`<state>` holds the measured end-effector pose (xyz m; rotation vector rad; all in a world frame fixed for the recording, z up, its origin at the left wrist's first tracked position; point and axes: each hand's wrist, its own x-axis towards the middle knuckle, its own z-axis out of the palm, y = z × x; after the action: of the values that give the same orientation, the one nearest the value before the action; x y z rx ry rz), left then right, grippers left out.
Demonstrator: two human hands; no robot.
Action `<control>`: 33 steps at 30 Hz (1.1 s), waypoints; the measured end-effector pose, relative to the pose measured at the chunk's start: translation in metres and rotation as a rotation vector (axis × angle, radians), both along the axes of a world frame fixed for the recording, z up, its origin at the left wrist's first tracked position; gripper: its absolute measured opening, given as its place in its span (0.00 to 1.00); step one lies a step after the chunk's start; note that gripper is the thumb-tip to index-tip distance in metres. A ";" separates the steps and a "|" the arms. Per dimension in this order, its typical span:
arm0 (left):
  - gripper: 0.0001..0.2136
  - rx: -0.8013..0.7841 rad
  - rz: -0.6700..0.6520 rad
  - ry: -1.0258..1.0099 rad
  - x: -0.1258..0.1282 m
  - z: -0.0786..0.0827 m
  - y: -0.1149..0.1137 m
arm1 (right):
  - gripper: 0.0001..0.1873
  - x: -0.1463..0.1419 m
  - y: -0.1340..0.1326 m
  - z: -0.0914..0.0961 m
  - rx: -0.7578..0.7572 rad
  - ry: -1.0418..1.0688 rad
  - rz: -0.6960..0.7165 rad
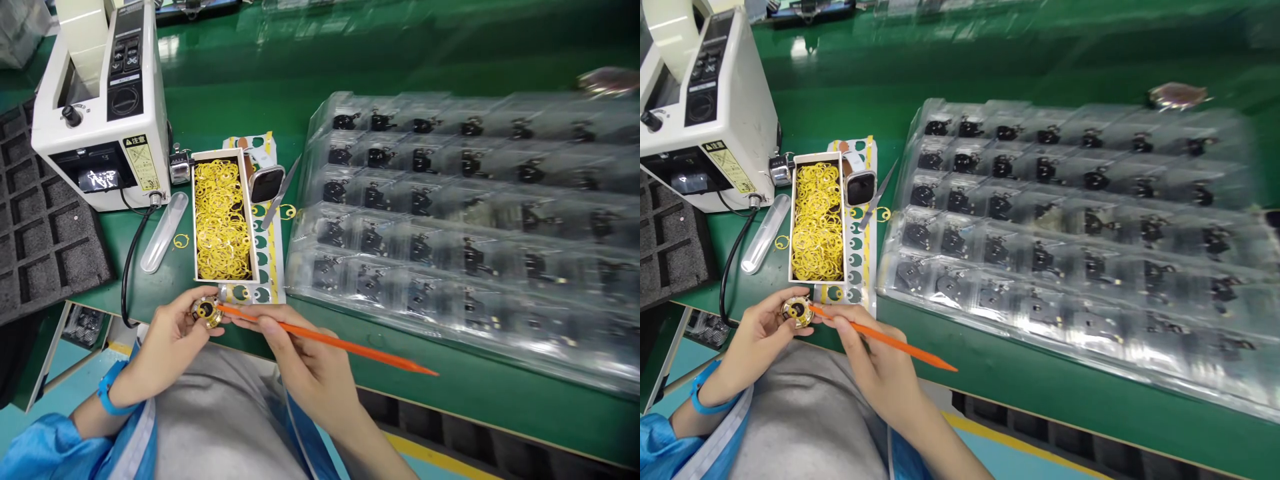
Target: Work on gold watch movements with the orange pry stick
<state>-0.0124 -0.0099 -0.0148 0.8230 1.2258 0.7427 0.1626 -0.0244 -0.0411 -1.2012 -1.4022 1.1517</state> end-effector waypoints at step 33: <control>0.20 0.112 -0.085 0.149 -0.002 -0.003 -0.009 | 0.16 -0.017 -0.006 0.003 -0.145 0.122 -0.179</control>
<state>-0.0143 -0.0191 -0.0177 1.0311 1.2823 0.6954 0.1457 -0.0302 -0.0382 -1.3070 -1.1115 1.1948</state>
